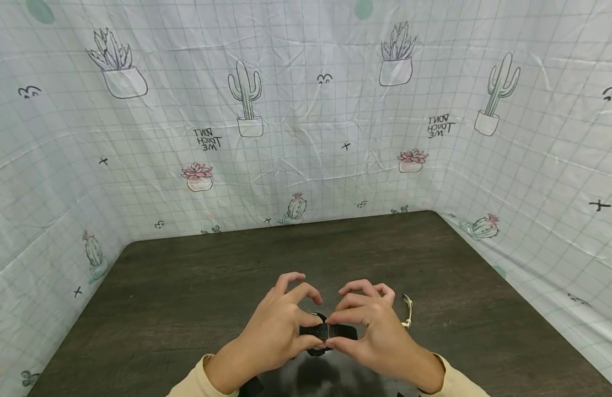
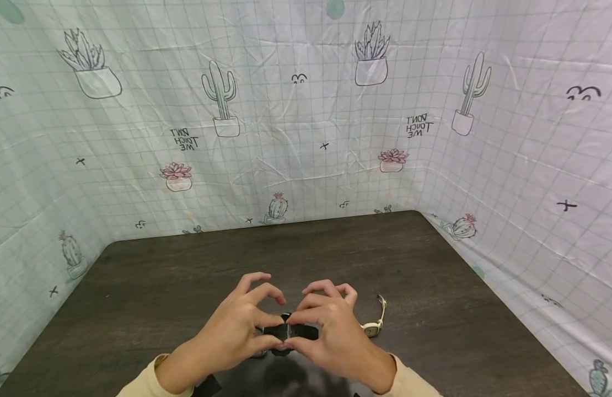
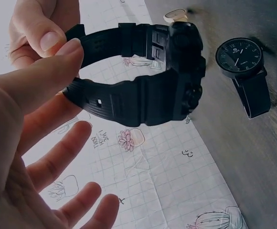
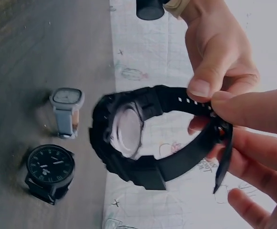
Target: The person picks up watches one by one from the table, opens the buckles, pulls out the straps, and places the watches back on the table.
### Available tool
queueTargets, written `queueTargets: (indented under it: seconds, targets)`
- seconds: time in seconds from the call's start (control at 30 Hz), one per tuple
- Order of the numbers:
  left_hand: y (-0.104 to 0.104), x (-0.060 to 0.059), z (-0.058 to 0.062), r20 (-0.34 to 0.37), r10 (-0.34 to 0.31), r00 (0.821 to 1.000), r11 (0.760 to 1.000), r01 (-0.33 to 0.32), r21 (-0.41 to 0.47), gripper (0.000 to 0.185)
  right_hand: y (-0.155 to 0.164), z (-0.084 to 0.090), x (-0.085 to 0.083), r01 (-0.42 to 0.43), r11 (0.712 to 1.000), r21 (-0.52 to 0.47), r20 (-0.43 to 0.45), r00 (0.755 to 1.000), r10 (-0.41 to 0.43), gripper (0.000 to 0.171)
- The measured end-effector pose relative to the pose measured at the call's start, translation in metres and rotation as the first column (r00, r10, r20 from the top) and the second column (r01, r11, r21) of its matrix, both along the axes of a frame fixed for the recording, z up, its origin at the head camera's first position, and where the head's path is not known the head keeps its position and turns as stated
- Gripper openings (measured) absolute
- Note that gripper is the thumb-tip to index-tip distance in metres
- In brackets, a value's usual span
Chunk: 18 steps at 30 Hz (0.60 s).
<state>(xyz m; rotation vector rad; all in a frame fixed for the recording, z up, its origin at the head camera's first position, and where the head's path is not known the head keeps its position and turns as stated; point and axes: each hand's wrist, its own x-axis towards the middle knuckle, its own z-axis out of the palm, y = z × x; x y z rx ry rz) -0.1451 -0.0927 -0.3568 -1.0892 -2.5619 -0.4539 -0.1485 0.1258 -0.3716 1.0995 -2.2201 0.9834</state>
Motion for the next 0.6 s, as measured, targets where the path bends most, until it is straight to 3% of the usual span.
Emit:
queueTargets:
  seconds: [0.4,0.6]
  targets:
    - [-0.0014,0.0002,-0.0011,-0.008,0.015,1.000,1.000,-0.015,0.000,0.022,-0.0014,-0.0062,0.0028,0.054,0.998,-0.040,-0.048,0.997,-0.056,0.029]
    - [-0.0021,-0.0010,-0.0026,0.006,0.010,1.000,1.000,-0.010,0.012,0.023,0.0003,-0.0025,0.0014,0.020,1.000,0.020,0.004,1.000,-0.020,0.029]
